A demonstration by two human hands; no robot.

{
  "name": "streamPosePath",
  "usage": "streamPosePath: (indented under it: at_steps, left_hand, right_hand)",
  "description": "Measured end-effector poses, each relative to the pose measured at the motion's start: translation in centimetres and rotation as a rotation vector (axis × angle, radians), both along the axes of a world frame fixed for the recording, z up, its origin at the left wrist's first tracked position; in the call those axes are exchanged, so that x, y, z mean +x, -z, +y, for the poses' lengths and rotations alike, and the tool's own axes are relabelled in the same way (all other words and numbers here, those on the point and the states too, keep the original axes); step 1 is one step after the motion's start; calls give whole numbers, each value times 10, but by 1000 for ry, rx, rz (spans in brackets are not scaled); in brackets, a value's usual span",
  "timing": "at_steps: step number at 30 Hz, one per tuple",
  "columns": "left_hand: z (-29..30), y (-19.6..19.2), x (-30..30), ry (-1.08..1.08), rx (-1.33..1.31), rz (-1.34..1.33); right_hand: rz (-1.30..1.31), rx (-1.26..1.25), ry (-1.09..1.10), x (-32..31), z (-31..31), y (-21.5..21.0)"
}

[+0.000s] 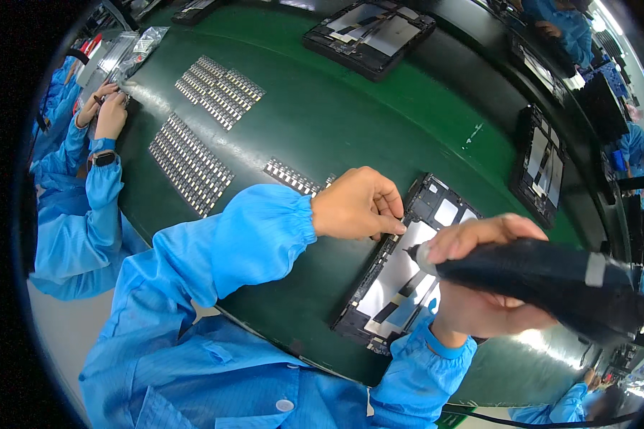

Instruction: The person uses a handheld hot air gun to apply heat to a rectangular electronic chassis on a green workbench. They repeatedly pick up small rectangular components from trays and place them onto heated areas of the chassis, then move the chassis to a staging area after each placement.

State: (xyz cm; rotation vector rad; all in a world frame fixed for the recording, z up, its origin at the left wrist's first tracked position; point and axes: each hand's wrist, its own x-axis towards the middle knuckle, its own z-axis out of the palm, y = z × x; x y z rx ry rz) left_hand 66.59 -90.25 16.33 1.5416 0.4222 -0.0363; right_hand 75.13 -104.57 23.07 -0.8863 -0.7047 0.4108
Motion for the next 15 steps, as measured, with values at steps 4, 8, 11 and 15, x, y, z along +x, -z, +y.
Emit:
streamPosePath:
  at_steps: [4,8,11,15]
  left_hand:
    - [-1,-3,-1,7,29,-6]
    - [-1,-8,-1,-2,43,0]
    - [0,-8,-2,-3,42,-9]
    - [0,-7,-2,7,32,-22]
  right_hand:
    - [-12,-23,-12,0,16,8]
    - [-12,0,-66,2,16,12]
    - [-30,-11,-58,2,17,12]
    - [-11,-29,-71,0,16,11]
